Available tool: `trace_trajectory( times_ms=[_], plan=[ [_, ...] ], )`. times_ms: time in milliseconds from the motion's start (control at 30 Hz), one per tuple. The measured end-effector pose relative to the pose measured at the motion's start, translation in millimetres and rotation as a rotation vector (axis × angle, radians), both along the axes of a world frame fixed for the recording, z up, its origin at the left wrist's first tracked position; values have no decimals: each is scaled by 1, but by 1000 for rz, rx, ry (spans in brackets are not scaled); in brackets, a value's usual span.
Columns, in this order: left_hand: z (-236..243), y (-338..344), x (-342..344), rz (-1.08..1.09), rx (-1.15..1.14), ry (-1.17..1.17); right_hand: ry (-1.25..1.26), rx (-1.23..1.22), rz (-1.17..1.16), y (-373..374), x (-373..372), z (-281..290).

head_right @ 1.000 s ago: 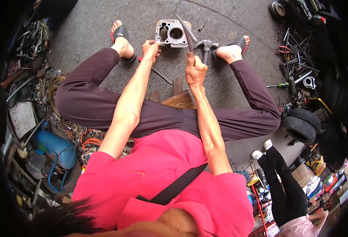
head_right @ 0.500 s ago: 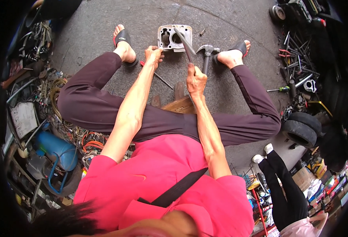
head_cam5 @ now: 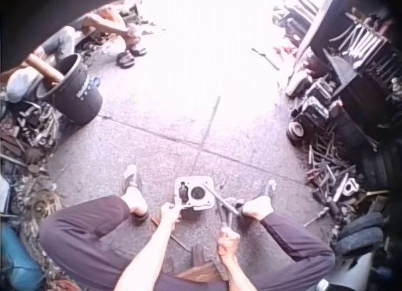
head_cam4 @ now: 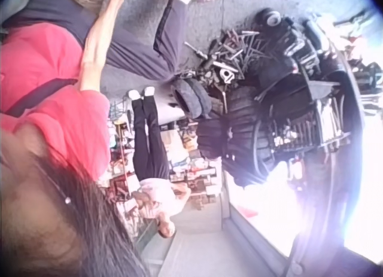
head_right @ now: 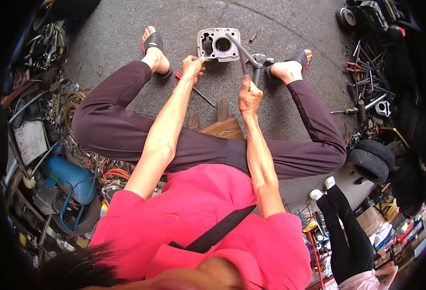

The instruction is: Disassembling a motorcycle engine cylinder head and removing internal components using a T-wrench and hammer.

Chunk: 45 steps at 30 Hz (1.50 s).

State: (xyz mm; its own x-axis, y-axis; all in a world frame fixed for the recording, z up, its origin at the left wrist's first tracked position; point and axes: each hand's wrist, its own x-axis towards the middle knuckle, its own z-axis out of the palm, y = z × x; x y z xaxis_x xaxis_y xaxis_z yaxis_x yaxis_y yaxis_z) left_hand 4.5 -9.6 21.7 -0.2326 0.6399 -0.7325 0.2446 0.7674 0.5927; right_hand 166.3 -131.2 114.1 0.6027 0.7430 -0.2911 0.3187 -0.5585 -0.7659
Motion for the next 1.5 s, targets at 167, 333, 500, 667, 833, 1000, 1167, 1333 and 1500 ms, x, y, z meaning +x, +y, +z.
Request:
trace_trajectory(
  times_ms=[167,333,500,667,833,1000,1167,1333,1500],
  plan=[
    [2,1,4,43,13,-36,-56,-44,62,-2,-1,-27],
    [7,-2,1,47,30,-82,-105,-333,202,24,-3,-40],
    [9,2,5,12,-41,-60,-57,-111,152,10,6,-16],
    [11,2,7,36,-48,-69,-73,-14,100,-3,-6,-27],
    [11,0,0,16,-41,-89,-163,-362,145,14,-12,-37],
    [9,-1,-1,74,-52,-179,13,-111,41,9,2,-16],
    [12,1,4,54,-50,-138,-51,-40,63,1,-2,-23],
    [14,1,1,33,-60,-136,-150,-345,132,22,1,-39],
    [11,1,4,54,-56,-145,-82,-92,90,5,5,-23]
  ],
)
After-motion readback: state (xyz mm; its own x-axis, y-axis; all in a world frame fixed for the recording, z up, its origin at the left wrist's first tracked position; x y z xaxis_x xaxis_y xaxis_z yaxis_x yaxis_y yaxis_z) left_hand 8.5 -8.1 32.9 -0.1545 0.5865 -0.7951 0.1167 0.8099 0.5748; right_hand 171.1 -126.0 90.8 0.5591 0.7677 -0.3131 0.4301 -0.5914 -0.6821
